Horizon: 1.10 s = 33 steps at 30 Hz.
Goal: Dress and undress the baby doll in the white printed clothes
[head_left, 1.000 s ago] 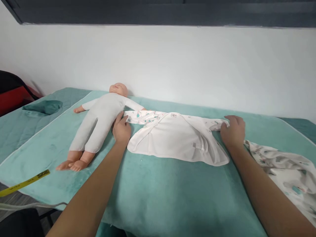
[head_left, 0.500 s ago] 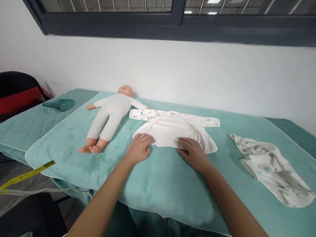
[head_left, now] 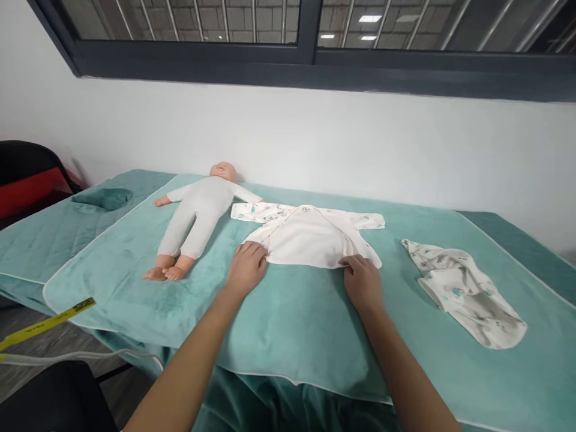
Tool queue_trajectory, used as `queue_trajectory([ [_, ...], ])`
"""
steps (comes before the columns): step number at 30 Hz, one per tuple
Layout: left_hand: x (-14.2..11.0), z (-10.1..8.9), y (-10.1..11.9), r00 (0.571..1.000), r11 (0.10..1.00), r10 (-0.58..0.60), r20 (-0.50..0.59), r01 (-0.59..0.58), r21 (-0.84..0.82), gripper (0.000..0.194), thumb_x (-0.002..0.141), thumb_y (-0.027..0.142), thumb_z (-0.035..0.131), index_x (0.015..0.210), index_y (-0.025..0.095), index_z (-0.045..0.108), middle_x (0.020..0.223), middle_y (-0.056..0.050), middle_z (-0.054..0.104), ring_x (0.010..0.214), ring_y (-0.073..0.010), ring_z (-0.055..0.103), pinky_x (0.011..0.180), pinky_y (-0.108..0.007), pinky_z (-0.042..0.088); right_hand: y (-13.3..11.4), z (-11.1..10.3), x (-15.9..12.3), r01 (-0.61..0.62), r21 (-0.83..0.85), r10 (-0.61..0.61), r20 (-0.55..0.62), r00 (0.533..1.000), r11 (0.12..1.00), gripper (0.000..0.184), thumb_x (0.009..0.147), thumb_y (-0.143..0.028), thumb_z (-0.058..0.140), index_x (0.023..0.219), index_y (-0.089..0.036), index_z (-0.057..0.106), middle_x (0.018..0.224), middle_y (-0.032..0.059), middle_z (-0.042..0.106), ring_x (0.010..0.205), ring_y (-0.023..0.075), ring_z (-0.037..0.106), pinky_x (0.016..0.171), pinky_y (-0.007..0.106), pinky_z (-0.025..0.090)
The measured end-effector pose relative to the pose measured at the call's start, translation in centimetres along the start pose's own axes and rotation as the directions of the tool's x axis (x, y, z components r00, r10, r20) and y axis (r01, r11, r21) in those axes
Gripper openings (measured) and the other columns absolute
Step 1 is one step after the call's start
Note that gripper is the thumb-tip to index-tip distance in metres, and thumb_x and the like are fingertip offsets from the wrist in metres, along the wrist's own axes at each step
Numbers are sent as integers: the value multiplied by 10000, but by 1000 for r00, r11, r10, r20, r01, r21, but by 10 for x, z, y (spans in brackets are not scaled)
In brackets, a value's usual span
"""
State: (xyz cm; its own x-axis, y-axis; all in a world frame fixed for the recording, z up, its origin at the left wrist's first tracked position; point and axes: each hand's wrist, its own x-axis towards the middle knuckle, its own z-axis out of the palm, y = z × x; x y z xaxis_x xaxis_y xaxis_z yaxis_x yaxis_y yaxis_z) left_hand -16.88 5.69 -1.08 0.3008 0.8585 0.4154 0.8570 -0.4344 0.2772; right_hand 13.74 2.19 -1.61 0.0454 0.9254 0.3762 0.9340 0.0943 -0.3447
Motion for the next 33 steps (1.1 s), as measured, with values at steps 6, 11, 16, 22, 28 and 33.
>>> queue_trajectory([
  [6, -3, -1, 1, 998, 995, -33, -46, 37, 91, 196, 855, 145, 455, 749, 198, 611, 859, -87, 661, 905, -260, 565, 786, -393, 408, -2, -3, -6, -38, 21, 39, -70, 997, 999, 246, 786, -118, 427, 751, -198, 658, 878, 67, 692, 892, 240, 556, 857, 368, 402],
  [11, -2, 1, -2, 996, 991, -90, -21, 92, 98, 229, 872, 152, 425, 745, 195, 610, 853, -82, 676, 857, -242, 584, 753, -369, 400, -1, -4, -8, -46, 91, 50, -41, 998, 995, 252, 746, -104, 410, 732, -202, 642, 795, 52, 683, 841, 225, 571, 818, 347, 406],
  [16, -2, 3, -5, 985, 983, -171, -20, 172, 65, 235, 870, 158, 418, 776, 195, 631, 831, -75, 691, 819, -233, 612, 751, -365, 395, -2, -6, -11, 15, 148, -3, -82, 997, 989, 280, 713, -80, 376, 728, -203, 627, 773, 43, 679, 807, 207, 582, 782, 324, 413],
  [22, -1, 4, -8, 977, 977, -211, -42, 210, -35, 248, 872, 155, 416, 812, 190, 654, 835, -63, 708, 818, -226, 629, 761, -354, 413, -2, -5, -9, 12, 220, -9, -17, 1000, 975, 277, 708, -101, 381, 743, -210, 633, 801, 36, 684, 809, 194, 600, 759, 303, 438],
  [28, -3, 4, -7, 948, 932, -310, -78, 286, -225, 253, 855, 154, 423, 882, 181, 674, 889, -58, 718, 869, -222, 640, 816, -345, 454, -1, -4, -12, 60, 267, -48, -52, 997, 962, 276, 730, -135, 377, 757, -199, 645, 793, 33, 675, 788, 188, 609, 756, 312, 447],
  [33, 15, -43, -33, 920, 845, -378, -106, 295, -446, 323, 878, 211, 434, 1128, 178, 638, 938, -42, 714, 873, -189, 651, 822, -311, 495, -26, 4, 11, 28, 449, -44, 25, 999, 893, 253, 763, -185, 409, 820, -198, 655, 865, 39, 696, 864, 197, 634, 831, 340, 470],
])
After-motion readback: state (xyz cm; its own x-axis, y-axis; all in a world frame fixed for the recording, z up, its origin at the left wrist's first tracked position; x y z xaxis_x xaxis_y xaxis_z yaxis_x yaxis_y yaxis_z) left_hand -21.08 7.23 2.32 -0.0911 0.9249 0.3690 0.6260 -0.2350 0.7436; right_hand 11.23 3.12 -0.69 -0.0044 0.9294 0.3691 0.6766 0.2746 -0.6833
